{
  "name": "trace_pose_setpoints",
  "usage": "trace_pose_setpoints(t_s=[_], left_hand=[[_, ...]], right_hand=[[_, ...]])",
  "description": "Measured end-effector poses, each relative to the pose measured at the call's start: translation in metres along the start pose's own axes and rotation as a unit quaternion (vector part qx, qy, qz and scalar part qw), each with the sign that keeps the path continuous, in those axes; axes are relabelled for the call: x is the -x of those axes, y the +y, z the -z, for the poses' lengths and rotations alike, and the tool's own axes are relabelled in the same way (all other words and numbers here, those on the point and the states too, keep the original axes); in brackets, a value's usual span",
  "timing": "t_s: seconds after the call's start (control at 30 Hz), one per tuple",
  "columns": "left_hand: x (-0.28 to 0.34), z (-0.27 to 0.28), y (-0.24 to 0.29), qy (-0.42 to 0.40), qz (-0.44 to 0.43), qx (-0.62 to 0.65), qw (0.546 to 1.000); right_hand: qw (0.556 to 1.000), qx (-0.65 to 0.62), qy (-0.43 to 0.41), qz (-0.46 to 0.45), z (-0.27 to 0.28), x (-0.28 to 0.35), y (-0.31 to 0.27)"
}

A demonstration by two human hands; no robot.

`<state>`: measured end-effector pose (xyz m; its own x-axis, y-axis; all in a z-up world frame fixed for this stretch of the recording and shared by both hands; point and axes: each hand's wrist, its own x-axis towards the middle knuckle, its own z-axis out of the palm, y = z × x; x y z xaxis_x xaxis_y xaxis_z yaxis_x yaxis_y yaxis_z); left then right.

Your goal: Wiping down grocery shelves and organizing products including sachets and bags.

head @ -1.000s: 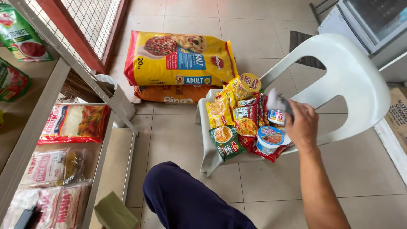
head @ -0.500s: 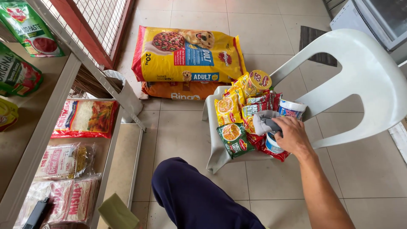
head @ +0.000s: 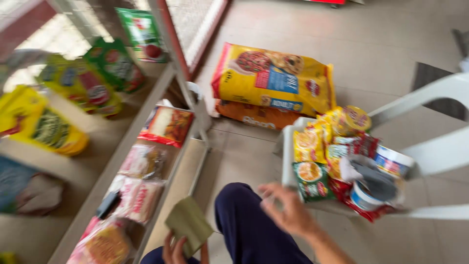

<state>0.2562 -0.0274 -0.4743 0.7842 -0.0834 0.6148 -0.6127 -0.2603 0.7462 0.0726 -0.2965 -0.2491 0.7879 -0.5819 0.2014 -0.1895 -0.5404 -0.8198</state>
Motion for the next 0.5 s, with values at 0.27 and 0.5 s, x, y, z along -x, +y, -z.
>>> trace_pose_setpoints(t_s=[0.27,0.5], left_hand=[[-0.013,0.036,0.084,0.007,-0.010,-0.071,0.997],[0.099,0.052,-0.085,0.095,0.002,0.012,0.995]], right_hand=[[0.923,-0.202,-0.322,-0.070,-0.121,0.000,-0.099],[0.923,-0.241,-0.294,-0.059,-0.161,-0.027,-0.108]])
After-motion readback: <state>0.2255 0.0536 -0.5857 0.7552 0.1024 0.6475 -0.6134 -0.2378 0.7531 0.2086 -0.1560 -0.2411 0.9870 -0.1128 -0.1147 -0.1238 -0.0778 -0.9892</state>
